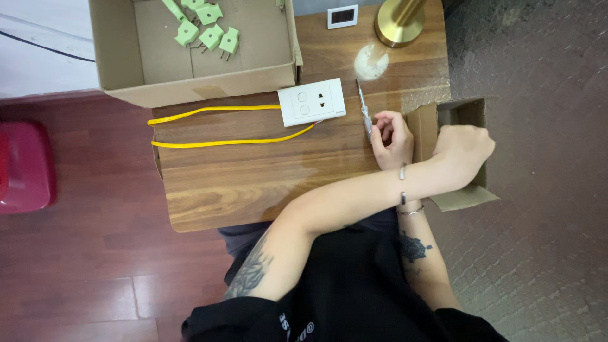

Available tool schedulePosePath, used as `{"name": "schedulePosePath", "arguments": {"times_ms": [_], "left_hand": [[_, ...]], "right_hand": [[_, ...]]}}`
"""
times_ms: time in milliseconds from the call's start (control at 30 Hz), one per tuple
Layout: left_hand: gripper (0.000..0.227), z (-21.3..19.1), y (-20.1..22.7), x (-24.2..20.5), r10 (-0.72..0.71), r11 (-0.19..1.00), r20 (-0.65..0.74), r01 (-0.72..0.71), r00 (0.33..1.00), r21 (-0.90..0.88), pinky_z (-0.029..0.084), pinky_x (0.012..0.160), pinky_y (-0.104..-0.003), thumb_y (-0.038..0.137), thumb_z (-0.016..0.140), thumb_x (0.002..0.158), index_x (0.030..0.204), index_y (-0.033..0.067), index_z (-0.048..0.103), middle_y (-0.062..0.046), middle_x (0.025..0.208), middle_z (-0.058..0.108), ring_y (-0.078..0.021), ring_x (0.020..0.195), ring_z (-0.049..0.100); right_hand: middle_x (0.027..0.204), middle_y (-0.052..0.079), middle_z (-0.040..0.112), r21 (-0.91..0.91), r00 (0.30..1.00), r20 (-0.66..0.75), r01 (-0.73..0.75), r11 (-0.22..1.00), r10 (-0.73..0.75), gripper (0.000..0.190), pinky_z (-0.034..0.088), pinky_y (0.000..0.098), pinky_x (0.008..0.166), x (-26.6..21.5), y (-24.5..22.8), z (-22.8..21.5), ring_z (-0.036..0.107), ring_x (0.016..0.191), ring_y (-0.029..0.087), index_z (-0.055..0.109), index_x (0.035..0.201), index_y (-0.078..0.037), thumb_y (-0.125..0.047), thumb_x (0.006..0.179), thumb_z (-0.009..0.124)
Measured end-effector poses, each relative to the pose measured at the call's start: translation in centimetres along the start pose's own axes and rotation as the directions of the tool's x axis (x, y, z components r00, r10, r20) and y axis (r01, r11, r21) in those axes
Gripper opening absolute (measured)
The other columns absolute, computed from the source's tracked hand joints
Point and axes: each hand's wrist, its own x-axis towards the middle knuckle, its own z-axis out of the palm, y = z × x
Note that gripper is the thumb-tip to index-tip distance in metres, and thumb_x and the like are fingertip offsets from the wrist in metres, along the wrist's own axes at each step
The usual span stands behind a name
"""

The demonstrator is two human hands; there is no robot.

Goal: The person assembles green electrical plugs by inserting wires into the internal terminals, closing the housing, and tightening screws with a screwdriver. They repeat this process for multiple plugs, placing finished units into a cardboard box.

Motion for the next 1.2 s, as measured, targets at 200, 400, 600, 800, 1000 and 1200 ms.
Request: {"name": "schedulePosePath", "arguments": {"times_ms": [200,400,600,800,1000,1200], "left_hand": [[0.007,3.7,-0.2,1.8,-0.093,0.979,0.353,0.022,0.931,0.201,0.06,0.071,-0.039,0.013,0.083,0.073,0.079,0.0148,0.08,-0.003,0.078,0.077,-0.0182,0.078,0.076],[0.009,4.5,-0.7,1.5,-0.08,0.98,0.325,0.015,0.942,0.2,0.056,0.07,-0.041,0.014,0.083,0.07,0.079,0.015,0.08,-0.002,0.074,0.076,-0.019,0.076,0.074],[0.016,-4.1,-0.9,-2.5,0.05,0.991,0.041,-0.054,0.998,0.123,0.058,0.076,-0.048,0.003,0.089,0.066,0.078,0.0088,0.08,-0.008,0.075,0.077,-0.0273,0.077,0.076],[0.024,-21.8,-6.3,-9.3,0.308,0.943,-0.114,-0.319,0.945,-0.095,0.06,0.084,-0.06,-0.012,0.075,0.073,0.095,-0.004,0.076,-0.022,0.091,0.074,-0.0403,0.091,0.074],[0.012,-31.6,-19.6,-13.0,-0.056,0.996,-0.147,0.044,0.988,-0.084,0.051,0.076,-0.044,0.015,0.067,0.094,0.098,0.0133,0.078,-0.008,0.101,0.076,-0.0304,0.091,0.07],[0.02,-31.9,-33.9,-11.5,-0.305,0.935,-0.233,0.337,0.924,0.113,0.053,0.062,-0.049,0.005,0.057,0.085,0.091,0.0143,0.074,-0.002,0.085,0.074,-0.0306,0.084,0.068]], "right_hand": [[0.089,0.009,0.066,0.029,1.0,-0.001,0.018,0.999,-0.018,0.02,0.048,0.0326,0.065,0.1,-0.5,-0.1,0.056,0.062,0.022,0.066,0.115,-0.006,-0.003,0.095,0.07],[0.089,0.008,0.066,0.012,1.0,-0.002,0.009,1.0,-0.009,0.022,0.048,0.0324,0.065,0.3,-1.1,-0.1,0.057,0.063,0.021,0.066,0.115,-0.008,-0.004,0.094,0.071],[0.091,0.004,0.066,-0.016,1.0,0.014,-0.01,1.0,0.01,0.024,0.047,0.0307,0.066,0.1,-0.7,-0.2,0.055,0.064,0.018,0.067,0.117,-0.01,-0.005,0.094,0.071],[0.084,0.008,0.06,-0.044,0.999,0.009,-0.046,0.998,0.047,0.019,0.045,0.0348,0.065,-0.2,-0.9,-0.2,0.053,0.063,0.025,0.061,0.107,-0.009,-0.001,0.093,0.07],[0.091,0.0,0.058,-0.06,0.995,0.037,-0.095,0.994,0.098,0.02,0.041,0.0292,0.073,0.7,-4.5,-0.4,0.047,0.072,0.013,0.062,0.112,-0.011,0.0,0.095,0.061],[0.089,-0.002,0.058,-0.076,0.993,0.018,-0.116,0.99,0.118,0.02,0.041,0.0285,0.072,0.5,-4.1,-0.2,0.046,0.068,0.012,0.062,0.111,-0.012,0.0,0.094,0.062]]}}
